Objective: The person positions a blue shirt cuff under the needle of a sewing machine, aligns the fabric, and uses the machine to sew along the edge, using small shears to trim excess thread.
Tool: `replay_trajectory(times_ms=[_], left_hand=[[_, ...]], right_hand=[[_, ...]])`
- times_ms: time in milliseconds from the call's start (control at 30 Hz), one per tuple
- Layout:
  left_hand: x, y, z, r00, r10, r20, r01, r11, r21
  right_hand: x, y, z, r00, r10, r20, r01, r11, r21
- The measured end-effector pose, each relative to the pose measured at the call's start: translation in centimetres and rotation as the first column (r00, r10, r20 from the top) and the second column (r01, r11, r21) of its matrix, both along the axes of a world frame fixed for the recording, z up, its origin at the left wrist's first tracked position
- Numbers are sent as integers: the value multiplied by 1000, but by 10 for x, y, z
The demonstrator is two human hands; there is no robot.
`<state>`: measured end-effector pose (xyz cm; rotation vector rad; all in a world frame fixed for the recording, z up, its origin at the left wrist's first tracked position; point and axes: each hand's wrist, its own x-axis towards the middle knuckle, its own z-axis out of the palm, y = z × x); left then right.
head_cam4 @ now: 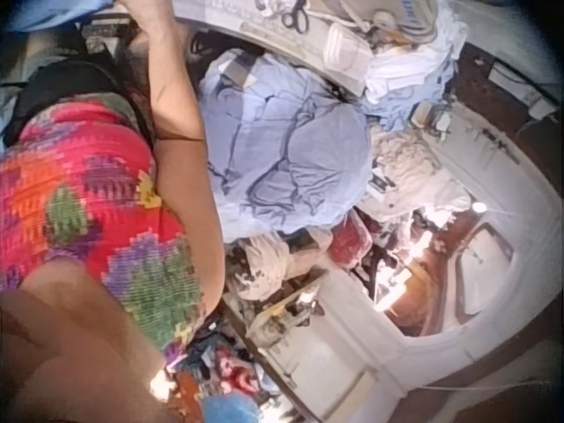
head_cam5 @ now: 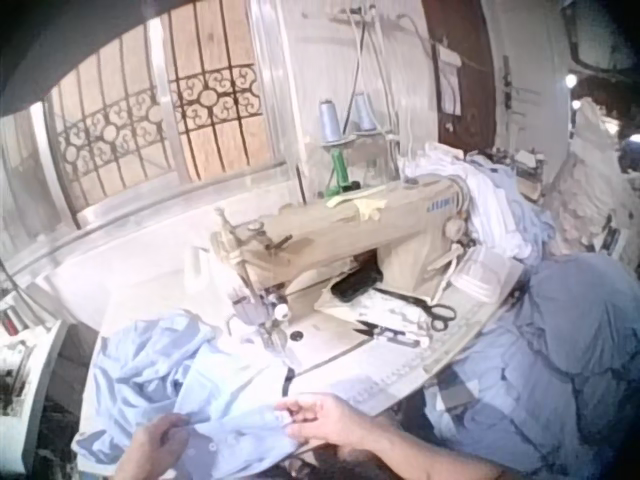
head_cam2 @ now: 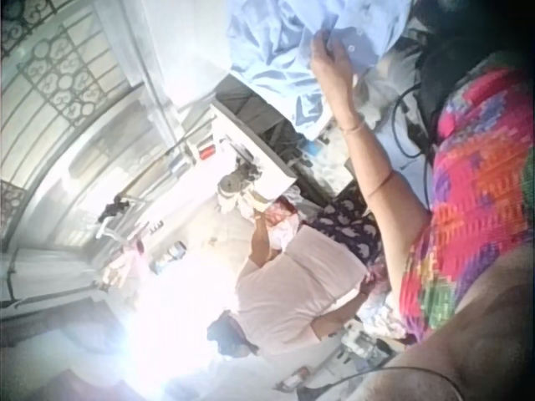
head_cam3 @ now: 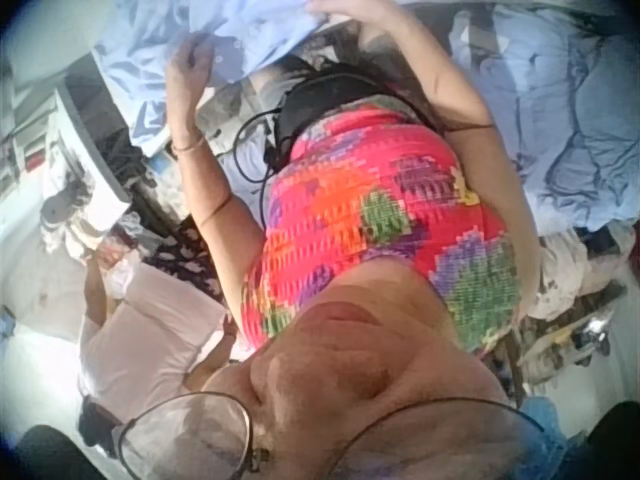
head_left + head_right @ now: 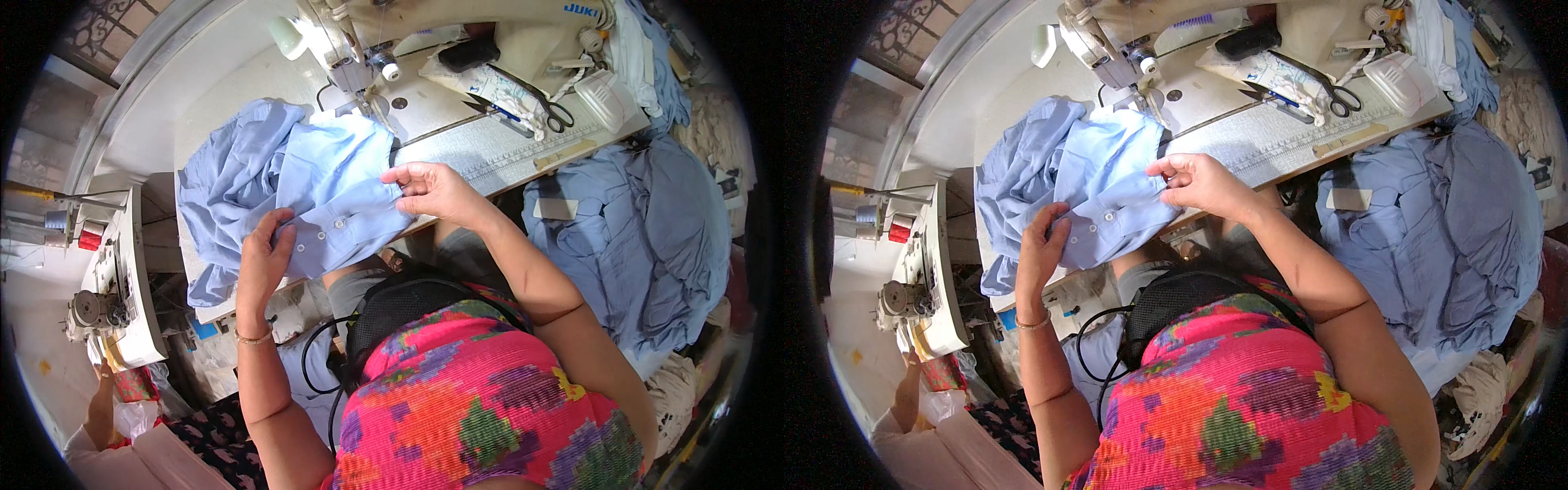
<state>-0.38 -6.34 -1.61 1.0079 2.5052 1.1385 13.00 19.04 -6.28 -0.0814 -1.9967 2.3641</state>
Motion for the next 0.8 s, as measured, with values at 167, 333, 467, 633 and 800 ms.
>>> replay_trajectory(times_ms=[167,333,467,633,800], left_hand=[[7,4,10,999,38,0,-38,994,-99],[42,41,16,770,-332,-545,332,938,-103],[42,49,1,802,-460,-381,415,888,-198],[23,62,18,847,-444,-291,433,895,-106],[-6,121,21,680,-526,-510,517,838,-174]], right_hand=[[-2,-5,3,996,-86,34,86,996,10],[3,-14,6,985,-169,15,168,982,85],[13,-22,8,982,-182,41,178,980,90],[17,-21,6,985,-170,-11,170,976,135],[19,-20,15,991,-131,-4,128,961,243]])
